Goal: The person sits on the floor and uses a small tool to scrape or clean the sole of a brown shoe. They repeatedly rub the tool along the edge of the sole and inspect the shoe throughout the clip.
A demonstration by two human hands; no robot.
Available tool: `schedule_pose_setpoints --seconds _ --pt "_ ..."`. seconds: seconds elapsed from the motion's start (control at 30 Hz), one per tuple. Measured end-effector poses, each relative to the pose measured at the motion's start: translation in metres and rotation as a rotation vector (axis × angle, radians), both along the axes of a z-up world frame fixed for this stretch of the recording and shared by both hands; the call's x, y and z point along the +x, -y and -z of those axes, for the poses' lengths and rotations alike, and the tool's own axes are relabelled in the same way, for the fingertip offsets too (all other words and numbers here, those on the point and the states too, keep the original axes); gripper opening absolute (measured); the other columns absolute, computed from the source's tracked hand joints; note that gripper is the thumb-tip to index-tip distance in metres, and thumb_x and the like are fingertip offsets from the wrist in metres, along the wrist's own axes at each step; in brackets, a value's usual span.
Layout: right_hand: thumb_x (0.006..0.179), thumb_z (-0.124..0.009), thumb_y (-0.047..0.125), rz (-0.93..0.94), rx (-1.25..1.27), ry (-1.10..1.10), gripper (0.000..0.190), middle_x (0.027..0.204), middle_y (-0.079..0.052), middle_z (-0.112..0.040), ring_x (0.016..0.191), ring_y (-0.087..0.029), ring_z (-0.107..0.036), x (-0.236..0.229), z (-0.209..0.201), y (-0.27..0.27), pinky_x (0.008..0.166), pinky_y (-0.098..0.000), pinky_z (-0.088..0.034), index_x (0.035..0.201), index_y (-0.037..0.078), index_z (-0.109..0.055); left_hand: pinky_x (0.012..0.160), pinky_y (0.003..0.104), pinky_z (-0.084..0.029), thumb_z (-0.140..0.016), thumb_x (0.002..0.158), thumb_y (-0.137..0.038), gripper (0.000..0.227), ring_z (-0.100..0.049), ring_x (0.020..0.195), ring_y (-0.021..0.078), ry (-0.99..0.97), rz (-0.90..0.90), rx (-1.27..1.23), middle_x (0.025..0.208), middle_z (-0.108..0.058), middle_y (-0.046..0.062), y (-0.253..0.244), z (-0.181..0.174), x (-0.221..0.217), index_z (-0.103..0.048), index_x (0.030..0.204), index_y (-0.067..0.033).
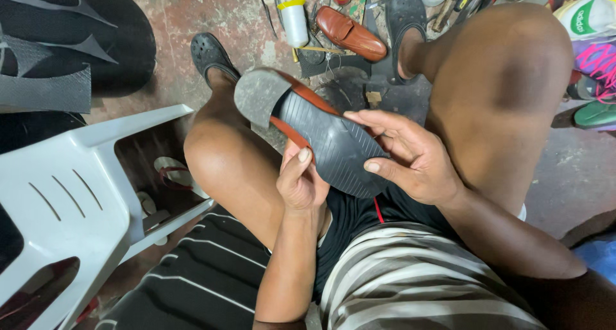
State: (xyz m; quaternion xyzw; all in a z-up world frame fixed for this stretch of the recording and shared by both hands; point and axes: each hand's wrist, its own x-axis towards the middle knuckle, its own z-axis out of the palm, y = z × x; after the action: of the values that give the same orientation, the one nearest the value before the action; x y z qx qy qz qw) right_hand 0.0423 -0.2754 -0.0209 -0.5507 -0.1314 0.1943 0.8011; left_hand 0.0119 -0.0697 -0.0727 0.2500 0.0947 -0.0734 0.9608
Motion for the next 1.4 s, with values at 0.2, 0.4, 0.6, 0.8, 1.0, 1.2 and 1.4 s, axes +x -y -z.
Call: schedule_pose_setpoints --seconds 0.2,0.4,0.6,0.8,1.0,1.2,1.4 --pt "0.099 -0.062 -0.010 -0.023 0.064 -0.016 0.076 0.158 -0.025 -0.048 0.150 -0.029 -0.048 -0.005 0.000 0.002 0.126 -0.0440 -0.039 0.163 0.003 -0.023 0.109 0.042 -0.050 -0.073 0.094 -0.022 0.060 -0.065 0.120 0.0284 -0.012 -0.041 -0.126 0.130 -0.064 0.018 0.000 0.015 -0.006 -0.051 0.143 0.0045" --pt "0.091 -0.077 -0.002 0.040 -0.073 0.060 0.080 0.157 -0.020 -0.048 0.118 -0.017 -0.057 -0.007 0.000 0.001 0.110 -0.0367 -0.051 0.158 0.003 -0.034 0.112 0.049 -0.051 -0.074 0.090 -0.010 0.054 -0.065 0.121 0.0350 0.035 -0.016 -0.120 0.127 -0.065 0.021 -0.007 0.015 -0.013 -0.055 0.137 0.0049" --pt "0.079 -0.088 0.007 -0.005 -0.314 0.359 0.039 0.114 -0.010 -0.071 0.103 -0.021 -0.071 0.000 -0.009 0.007 0.094 -0.0342 -0.056 0.113 0.004 -0.069 0.109 0.060 -0.052 -0.073 0.085 -0.010 0.054 -0.059 0.129 0.0449 0.257 0.052 -0.220 0.133 -0.055 0.020 -0.011 -0.002 -0.008 -0.059 0.136 -0.0028" --pt "0.077 -0.091 0.013 -0.008 -0.339 0.577 0.037 0.108 -0.008 -0.070 0.099 -0.025 -0.071 0.006 -0.022 0.005 0.089 -0.0361 -0.056 0.107 0.006 -0.070 0.109 0.066 -0.048 -0.079 0.082 -0.015 0.040 -0.053 0.129 0.0327 0.387 0.031 -0.285 0.110 -0.056 0.010 -0.004 -0.001 0.000 -0.064 0.118 -0.0068" --pt "0.077 -0.091 0.018 -0.055 -0.344 0.601 0.044 0.107 -0.011 -0.069 0.094 -0.026 -0.069 0.003 -0.026 0.002 0.082 -0.0365 -0.056 0.112 0.003 -0.070 0.115 0.073 -0.035 -0.075 0.099 -0.021 0.028 -0.054 0.101 0.0218 0.333 -0.176 -0.511 0.085 -0.047 0.001 -0.012 0.004 -0.005 -0.049 0.090 -0.0147" --pt "0.078 -0.090 0.017 -0.050 -0.372 0.583 0.042 0.108 -0.011 -0.070 0.094 -0.024 -0.072 0.000 -0.023 -0.001 0.080 -0.0341 -0.058 0.113 0.004 -0.071 0.116 0.069 -0.039 -0.081 0.091 -0.026 0.032 -0.055 0.107 0.0199 0.398 -0.206 -0.524 0.089 -0.049 0.000 -0.017 0.006 -0.004 -0.052 0.093 -0.0125" --pt "0.080 -0.090 0.017 0.090 -0.434 0.517 0.045 0.106 -0.013 -0.069 0.091 -0.025 -0.072 -0.004 -0.022 -0.005 0.078 -0.0337 -0.058 0.116 0.002 -0.068 0.118 0.063 -0.039 -0.078 0.096 -0.032 0.054 -0.054 0.125 0.0233 0.291 -0.224 -0.358 0.121 -0.061 0.008 -0.018 0.007 -0.005 -0.054 0.140 -0.0120"
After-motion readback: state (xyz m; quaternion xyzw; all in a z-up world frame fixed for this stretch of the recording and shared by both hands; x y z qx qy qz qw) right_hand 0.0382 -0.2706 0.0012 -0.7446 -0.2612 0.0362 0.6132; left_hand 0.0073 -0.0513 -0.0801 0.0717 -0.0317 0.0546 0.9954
